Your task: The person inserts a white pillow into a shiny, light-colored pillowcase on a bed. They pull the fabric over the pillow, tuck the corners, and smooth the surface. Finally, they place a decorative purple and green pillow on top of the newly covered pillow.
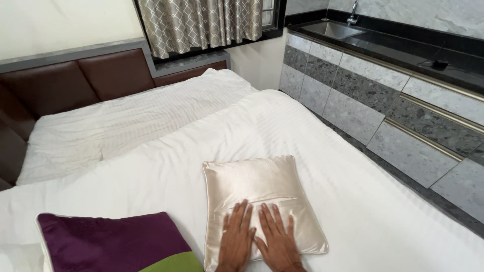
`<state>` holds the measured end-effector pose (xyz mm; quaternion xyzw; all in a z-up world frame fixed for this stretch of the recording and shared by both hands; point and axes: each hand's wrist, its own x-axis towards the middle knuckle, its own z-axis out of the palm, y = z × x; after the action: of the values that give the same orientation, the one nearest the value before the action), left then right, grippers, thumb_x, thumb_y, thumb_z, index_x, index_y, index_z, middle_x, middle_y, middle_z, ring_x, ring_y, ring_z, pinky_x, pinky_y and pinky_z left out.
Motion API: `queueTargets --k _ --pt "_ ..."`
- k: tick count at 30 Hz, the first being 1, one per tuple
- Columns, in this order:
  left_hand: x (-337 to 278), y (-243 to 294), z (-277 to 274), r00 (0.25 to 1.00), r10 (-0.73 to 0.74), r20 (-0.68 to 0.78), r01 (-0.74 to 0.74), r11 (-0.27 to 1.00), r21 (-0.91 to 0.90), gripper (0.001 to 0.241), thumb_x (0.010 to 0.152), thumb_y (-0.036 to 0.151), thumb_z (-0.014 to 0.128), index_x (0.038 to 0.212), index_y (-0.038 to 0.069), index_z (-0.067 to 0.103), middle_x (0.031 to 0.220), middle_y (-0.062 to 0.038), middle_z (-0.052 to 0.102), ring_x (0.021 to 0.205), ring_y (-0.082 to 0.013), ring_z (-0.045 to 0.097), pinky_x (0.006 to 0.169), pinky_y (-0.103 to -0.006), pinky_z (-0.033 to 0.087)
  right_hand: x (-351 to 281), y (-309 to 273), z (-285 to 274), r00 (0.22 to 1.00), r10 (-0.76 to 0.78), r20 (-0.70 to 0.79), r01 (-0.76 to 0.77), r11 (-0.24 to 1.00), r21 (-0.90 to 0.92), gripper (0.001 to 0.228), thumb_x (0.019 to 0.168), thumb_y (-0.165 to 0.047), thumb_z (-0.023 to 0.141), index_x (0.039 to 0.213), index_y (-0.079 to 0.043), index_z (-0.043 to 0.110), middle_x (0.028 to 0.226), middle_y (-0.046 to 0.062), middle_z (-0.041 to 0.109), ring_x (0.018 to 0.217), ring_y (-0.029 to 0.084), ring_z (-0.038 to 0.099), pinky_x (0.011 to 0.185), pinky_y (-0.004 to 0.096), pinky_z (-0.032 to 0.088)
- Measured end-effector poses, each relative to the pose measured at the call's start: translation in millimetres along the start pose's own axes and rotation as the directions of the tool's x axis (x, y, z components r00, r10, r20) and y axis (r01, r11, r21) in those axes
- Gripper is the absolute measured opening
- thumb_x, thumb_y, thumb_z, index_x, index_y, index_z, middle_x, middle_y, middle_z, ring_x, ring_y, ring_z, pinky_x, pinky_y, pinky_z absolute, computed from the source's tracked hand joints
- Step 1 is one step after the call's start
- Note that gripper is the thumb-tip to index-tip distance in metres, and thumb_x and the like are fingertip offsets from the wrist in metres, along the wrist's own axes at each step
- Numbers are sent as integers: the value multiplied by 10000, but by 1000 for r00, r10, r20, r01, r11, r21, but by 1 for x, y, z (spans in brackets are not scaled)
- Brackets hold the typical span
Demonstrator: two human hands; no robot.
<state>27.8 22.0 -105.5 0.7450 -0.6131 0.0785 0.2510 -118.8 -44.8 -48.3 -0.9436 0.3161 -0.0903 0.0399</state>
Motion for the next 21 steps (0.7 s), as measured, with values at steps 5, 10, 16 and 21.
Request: queueTargets --k 5,10,16,21 --pt "-7 0 -53 901 -206 381 159 975 153 852 1023 643 407 1617 170 21 1718 -37 -47 1573 -231 -45 1250 -616 -8 -13 34 -19 934 167 317 -141 985 -103 1039 931 -755 503 1622 -174 -12 1723 44 -90 1578 292 -103 1224 704 2" --pt "-2 0 -90 651 -394 649 209 915 346 1676 503 936 741 1637 147 -209 1732 -6 -246 1593 -242 -187 1201 -778 35 -23 62 -39 814 373 445 -385 920 -69 1476 686 -826 787 1618 -171 -150 1732 52 -198 1591 355 -126 1196 726 136" --pt "0 -33 -58 559 -495 666 645 764 26 1728 503 727 899 1601 138 -299 1716 -120 -332 1580 -392 -111 1192 -725 213 -31 83 -24 820 378 429 -355 925 -136 1486 691 -746 859 1611 -118 -124 1712 154 -166 1586 366 -74 1257 652 152" --pt "14 -49 -49 662 -528 532 749 467 -470 1370 804 635 782 1592 -11 -134 1623 -328 152 1476 -441 338 1212 -518 367 -28 59 -14 945 81 316 -33 987 -156 1365 750 -653 848 1587 -65 -55 1685 208 -107 1565 378 -65 1260 606 106"
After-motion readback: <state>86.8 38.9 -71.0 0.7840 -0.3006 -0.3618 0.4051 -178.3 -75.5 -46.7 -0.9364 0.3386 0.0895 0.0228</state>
